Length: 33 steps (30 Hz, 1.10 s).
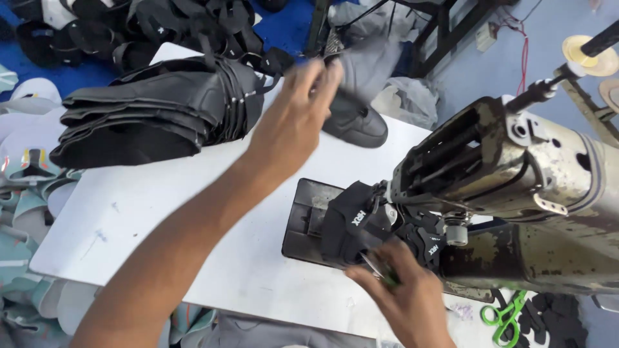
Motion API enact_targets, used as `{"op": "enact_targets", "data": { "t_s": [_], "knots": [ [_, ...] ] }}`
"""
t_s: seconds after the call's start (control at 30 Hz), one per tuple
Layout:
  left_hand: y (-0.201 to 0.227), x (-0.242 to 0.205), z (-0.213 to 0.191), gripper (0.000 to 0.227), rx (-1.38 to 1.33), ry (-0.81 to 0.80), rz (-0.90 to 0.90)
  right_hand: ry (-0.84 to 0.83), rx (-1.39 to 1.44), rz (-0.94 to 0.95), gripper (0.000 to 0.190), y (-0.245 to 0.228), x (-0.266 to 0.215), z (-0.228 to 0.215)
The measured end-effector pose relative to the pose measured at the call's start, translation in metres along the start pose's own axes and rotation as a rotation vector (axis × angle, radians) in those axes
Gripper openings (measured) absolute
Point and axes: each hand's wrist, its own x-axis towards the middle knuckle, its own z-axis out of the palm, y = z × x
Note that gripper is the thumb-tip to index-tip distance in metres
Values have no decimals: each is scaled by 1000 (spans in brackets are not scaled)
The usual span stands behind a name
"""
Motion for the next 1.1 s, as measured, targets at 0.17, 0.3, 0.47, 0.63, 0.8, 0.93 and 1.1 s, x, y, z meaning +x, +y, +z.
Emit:
{"op": "enact_targets", "data": {
  "t_s": [0.17, 0.3, 0.47, 0.63, 0.8, 0.93, 1.1],
  "knots": [
    [34, -28, -2, 63, -606, -814, -682, 69, 424, 457, 20, 134, -46, 12],
    [44, -67, 10, 90, -1104, -1057, -949, -32, 312, 402, 23, 137, -38, 12],
    [60, -98, 29, 86, -1892, -848, -983, 58, 750, 591, 32, 107, -9, 30],
    [77, -101, 38, 71, -1858, -756, -1179, 96, 1172, 539, 29, 139, 7, 51],
    [102, -107, 42, 51, -1707, -591, -1264, -15, 1279, 471, 22, 164, 7, 46],
    [120, -107, 36, 40, -1261, -482, -1106, 34, 1567, 340, 24, 145, 23, 32],
    [125, -111, 34, 35, -1054, -385, -987, -45, 1237, 408, 23, 110, 36, 16]
  ]
}}
